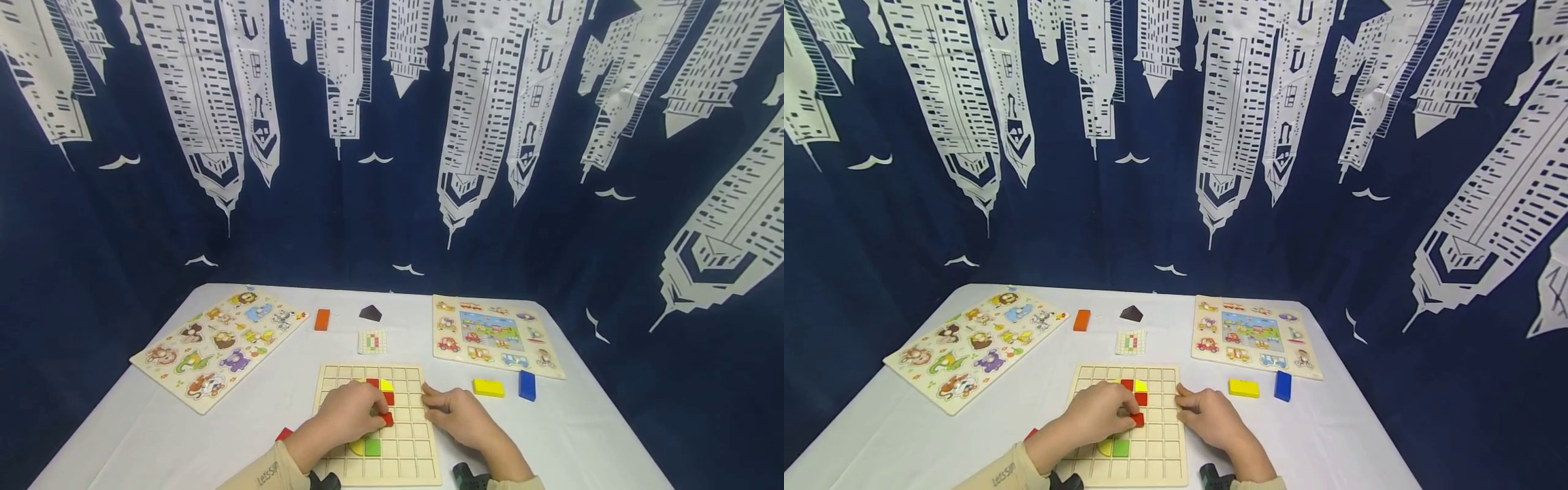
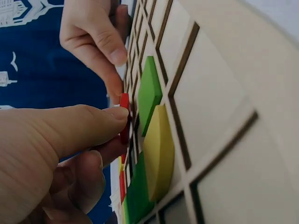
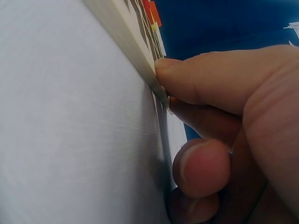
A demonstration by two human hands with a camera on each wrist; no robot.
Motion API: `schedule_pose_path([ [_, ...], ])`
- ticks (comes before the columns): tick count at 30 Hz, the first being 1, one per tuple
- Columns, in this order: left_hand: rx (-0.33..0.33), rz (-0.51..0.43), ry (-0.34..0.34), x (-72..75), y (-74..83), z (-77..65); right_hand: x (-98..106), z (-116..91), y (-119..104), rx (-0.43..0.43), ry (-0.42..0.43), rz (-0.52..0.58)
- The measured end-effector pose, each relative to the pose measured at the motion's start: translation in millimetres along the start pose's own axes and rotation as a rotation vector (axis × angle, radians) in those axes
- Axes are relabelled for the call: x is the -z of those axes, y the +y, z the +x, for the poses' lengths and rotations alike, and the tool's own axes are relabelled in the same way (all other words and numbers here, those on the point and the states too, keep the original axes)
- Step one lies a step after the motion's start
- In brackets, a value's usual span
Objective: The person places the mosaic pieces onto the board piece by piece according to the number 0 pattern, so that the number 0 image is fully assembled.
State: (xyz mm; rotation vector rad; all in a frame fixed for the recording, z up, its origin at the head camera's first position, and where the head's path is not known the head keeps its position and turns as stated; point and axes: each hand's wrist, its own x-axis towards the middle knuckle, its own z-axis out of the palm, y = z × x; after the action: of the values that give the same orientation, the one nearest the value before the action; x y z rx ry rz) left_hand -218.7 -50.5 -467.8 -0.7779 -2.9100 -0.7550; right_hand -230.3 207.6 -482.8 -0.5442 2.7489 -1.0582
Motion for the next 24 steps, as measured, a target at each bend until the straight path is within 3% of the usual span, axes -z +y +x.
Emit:
schedule_pose_path([
  [12,0.021,0.048,0.009,-1.9,4.8,9.1,0.6,0.7,-1.1,-0.009,-0.002,0.008],
  [18,0.056,0.002,0.029,-3.0,3.0,11.9,1.0,0.5,-2.3,-0.008,0.003,0.005],
  [24,0.026,-0.082,0.019,7.0,-1.0,-4.5,1.0,0.6,-0.2,-0.001,0.003,-0.001],
])
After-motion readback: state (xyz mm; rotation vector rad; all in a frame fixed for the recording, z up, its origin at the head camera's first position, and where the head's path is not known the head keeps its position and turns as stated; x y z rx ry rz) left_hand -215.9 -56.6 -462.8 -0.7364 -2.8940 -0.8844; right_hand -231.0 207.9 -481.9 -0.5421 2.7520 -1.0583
